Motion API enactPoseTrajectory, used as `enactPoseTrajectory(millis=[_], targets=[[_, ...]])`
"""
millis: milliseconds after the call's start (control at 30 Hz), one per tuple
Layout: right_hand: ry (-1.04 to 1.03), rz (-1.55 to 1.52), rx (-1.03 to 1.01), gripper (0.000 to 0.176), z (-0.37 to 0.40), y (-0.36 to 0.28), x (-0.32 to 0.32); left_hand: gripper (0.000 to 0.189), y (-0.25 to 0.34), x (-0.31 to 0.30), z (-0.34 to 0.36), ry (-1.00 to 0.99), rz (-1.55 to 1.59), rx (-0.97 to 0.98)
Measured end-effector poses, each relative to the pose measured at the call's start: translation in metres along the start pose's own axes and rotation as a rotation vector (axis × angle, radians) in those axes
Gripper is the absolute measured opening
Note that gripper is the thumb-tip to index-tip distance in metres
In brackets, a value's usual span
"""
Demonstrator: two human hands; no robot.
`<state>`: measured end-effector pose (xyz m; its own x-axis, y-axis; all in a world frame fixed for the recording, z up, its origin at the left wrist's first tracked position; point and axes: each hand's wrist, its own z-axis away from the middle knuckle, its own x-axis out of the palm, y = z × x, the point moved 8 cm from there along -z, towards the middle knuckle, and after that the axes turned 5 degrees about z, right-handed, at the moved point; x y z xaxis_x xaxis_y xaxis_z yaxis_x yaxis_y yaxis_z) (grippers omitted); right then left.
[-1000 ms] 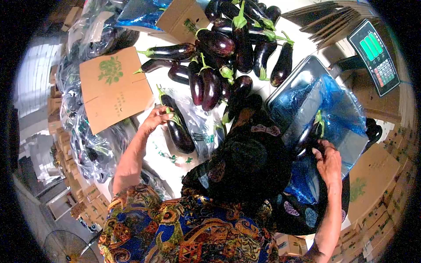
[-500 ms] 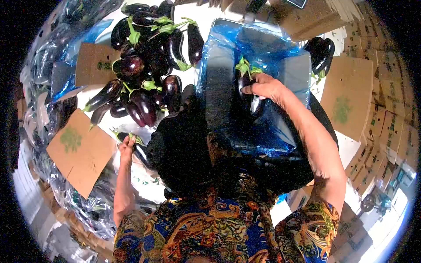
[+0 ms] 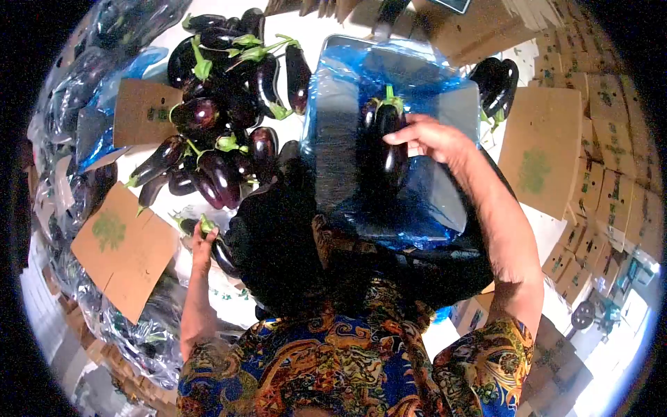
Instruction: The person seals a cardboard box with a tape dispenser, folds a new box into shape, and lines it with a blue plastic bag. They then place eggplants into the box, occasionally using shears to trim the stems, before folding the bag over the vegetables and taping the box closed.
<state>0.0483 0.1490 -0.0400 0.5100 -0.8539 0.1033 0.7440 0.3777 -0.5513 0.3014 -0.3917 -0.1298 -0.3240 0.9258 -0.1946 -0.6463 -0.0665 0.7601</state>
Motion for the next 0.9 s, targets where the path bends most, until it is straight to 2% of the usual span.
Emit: enactPoseTrajectory(millis=[33,67,133,200,233,267,333,400,467,500,567,633,700,800,867,900], targets=[[-0.002,-0.098,-0.03,0.028,0.025,-0.021,0.009,0.063,-0.005,-0.004,-0.003,0.012,-0.003,-0.001],[-0.055,-0.131,-0.038,0.032,0.026,-0.018,0.001,0.063,-0.009,-0.009,-0.005,0.027,-0.004,-0.001],[-0.037,-0.152,-0.05,0.042,0.043,-0.03,0.011,0.064,-0.001,-0.01,-0.002,0.008,-0.037,0.025],[-0.022,-0.047,-0.084,0.048,0.058,-0.038,0.008,0.069,-0.021,-0.031,-0.01,0.044,-0.087,0.032],[-0.013,0.001,-0.1,0.051,0.067,-0.043,0.009,0.073,-0.001,-0.038,0.004,0.054,-0.026,0.132],[0.004,0.041,-0.139,0.055,0.082,-0.052,0.013,0.071,0.036,-0.033,0.021,0.171,-0.109,0.051],[0.003,0.119,-0.221,0.058,0.104,-0.06,0.002,0.067,0.084,-0.04,0.028,0.07,-0.104,0.124],[-0.033,-0.01,-0.385,0.066,0.117,-0.059,-0.014,0.078,0.141,-0.044,0.031,0.103,-0.033,0.238],[0.002,-0.161,-0.48,0.063,0.138,-0.076,-0.007,0.074,0.219,-0.033,0.036,0.13,-0.026,0.445],[-0.018,-0.226,-0.559,0.059,0.139,-0.078,-0.011,0.066,0.262,-0.014,0.045,0.137,0.014,0.508],[0.026,-0.312,-0.584,0.052,0.141,-0.075,-0.027,0.056,0.343,0.036,0.058,0.088,0.077,0.618],[0.054,-0.361,-0.678,0.043,0.149,-0.076,-0.035,0.051,0.393,0.082,0.053,-0.016,0.058,0.729],[0.087,-0.397,-0.701,0.043,0.154,-0.069,-0.048,0.049,0.43,0.142,0.058,-0.175,0.06,0.791],[0.209,-0.4,-0.754,0.047,0.172,-0.072,-0.052,0.052,0.44,0.254,0.086,-0.437,0.017,0.702],[0.143,-0.367,-0.806,0.048,0.171,-0.077,-0.055,0.057,0.43,0.317,0.101,-0.596,-0.292,0.746],[0.164,-0.378,-0.811,0.048,0.171,-0.076,-0.057,0.057,0.42,0.344,0.109,-0.661,-0.298,0.761]])
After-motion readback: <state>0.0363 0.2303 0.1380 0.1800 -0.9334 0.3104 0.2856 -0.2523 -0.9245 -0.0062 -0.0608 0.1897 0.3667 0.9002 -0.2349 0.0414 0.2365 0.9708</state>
